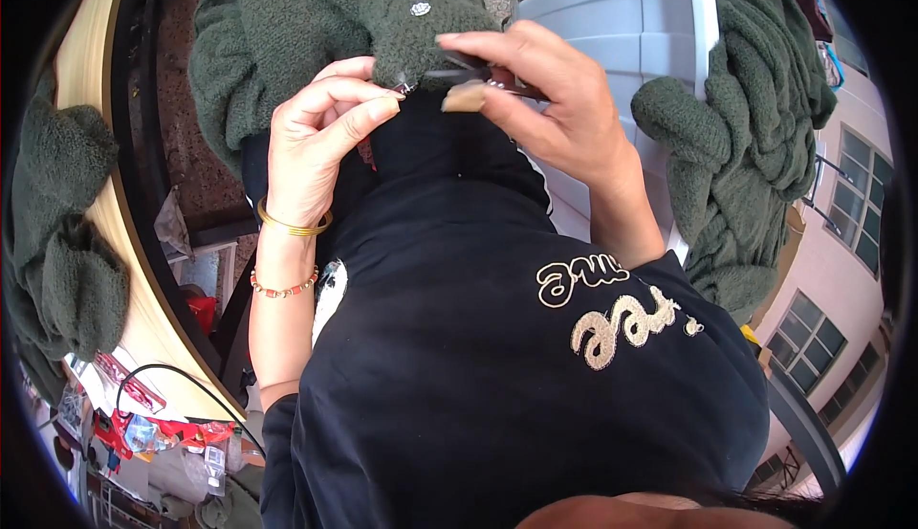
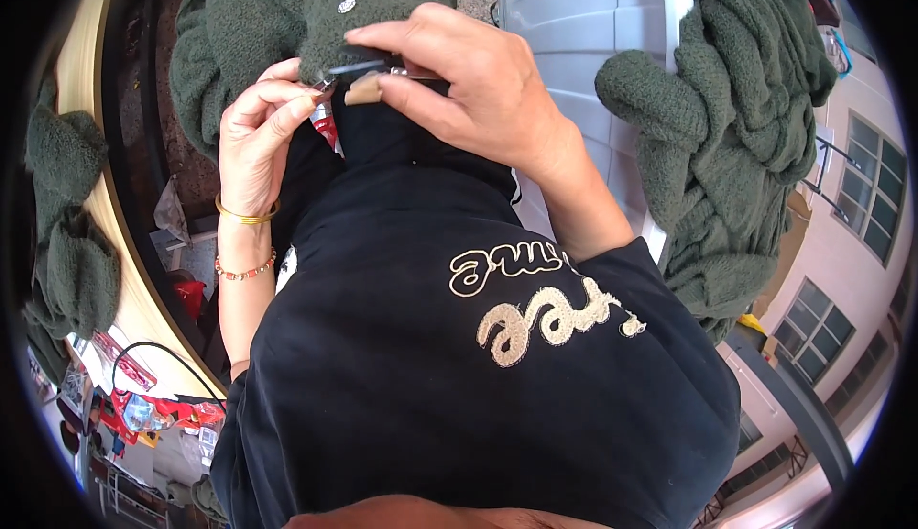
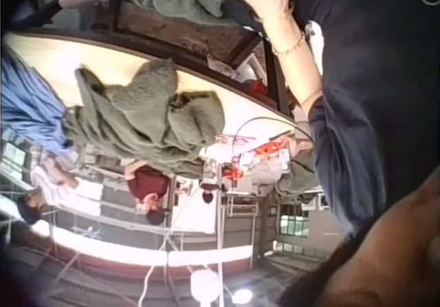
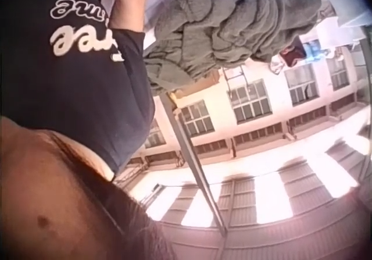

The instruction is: Trimming loose threads from garments using small snips.

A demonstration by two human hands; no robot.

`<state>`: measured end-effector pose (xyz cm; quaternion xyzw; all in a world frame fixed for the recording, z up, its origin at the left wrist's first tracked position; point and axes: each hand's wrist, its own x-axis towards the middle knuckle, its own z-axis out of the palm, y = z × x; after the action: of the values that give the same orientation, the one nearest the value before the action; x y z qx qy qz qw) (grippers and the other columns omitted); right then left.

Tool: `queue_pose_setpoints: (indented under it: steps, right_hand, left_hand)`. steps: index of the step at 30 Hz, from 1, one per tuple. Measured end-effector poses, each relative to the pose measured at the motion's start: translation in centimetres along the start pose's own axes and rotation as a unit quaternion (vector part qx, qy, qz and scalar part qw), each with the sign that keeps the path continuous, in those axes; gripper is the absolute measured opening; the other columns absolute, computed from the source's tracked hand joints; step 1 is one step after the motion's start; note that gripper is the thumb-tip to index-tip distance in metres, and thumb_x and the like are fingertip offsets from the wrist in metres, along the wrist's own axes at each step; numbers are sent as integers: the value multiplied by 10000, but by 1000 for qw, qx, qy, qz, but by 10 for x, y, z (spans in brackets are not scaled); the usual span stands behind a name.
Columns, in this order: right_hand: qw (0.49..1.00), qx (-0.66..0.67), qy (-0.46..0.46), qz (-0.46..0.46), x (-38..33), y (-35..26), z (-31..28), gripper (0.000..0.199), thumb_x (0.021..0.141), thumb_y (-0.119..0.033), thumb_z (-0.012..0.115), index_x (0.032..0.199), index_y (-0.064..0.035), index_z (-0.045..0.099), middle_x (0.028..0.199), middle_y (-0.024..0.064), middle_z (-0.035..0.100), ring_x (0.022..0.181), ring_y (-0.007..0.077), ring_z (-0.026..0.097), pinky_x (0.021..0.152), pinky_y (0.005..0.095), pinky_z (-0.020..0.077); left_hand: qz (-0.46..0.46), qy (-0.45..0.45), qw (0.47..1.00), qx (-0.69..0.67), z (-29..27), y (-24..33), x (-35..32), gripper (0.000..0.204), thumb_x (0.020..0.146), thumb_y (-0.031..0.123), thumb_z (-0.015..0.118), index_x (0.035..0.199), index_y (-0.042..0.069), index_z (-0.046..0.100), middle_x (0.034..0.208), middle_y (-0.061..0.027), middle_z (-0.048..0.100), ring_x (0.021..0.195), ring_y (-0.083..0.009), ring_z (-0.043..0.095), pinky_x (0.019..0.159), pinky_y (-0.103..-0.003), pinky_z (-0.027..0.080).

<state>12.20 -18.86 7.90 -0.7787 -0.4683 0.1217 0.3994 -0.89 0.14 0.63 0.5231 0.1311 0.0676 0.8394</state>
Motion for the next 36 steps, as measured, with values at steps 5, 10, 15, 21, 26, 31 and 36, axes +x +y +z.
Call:
queue_pose_setpoints:
  steps: [5,10,15,21,26,31,36]
  right_hand:
    - [994,-107,-28,-26,0,1,3,405,739,-72,708,1134,-156,680,711,19,518,618,164,514,535,291,422]
    - [986,-153,-23,-63,-3,1,2,396,722,-125,729,1111,-183,689,735,10,556,641,191,549,543,308,453]
    - [978,-188,-24,-83,-4,1,4,354,727,-150,725,1079,-171,697,751,0,569,658,182,564,540,311,462]
    - [979,-184,-28,-84,-7,3,8,315,735,-150,722,1049,-163,702,720,-3,557,653,181,560,541,307,461]
    - [987,-138,-28,-71,-8,7,6,307,737,-115,717,1041,-158,706,706,6,552,637,177,546,550,293,449]
    - [963,167,-31,209,-5,41,6,396,800,-62,664,1195,-54,632,724,-61,479,659,25,427,585,192,367]
    - [930,194,67,305,27,116,42,554,825,-273,719,1263,25,556,776,-33,565,731,36,499,644,190,404]
  left_hand:
    - [11,-8,998,69,0,2,-2,107,796,13,731,903,19,724,1050,-63,624,810,-51,584,689,-180,463]
    - [19,-11,992,126,6,5,-2,112,776,14,752,885,20,730,1058,-43,590,681,-3,497,574,-147,386]
    - [44,-23,990,128,8,0,-2,127,767,8,756,891,25,733,1050,-36,576,670,-1,454,577,-148,352]
    - [51,-37,988,139,6,-2,-4,143,758,-9,753,896,23,734,1052,-39,574,704,-11,460,593,-159,353]
    - [52,-74,980,176,-3,-3,-11,164,745,-14,753,903,27,740,1050,-65,580,857,-89,534,724,-207,418]
    - [-47,-163,942,291,-13,-11,-17,106,833,99,716,879,5,701,1025,-45,575,850,-115,562,740,-221,444]
    - [-25,-34,969,243,-7,-11,-5,405,827,29,699,1213,38,578,1223,-92,528,937,-160,638,834,-282,534]
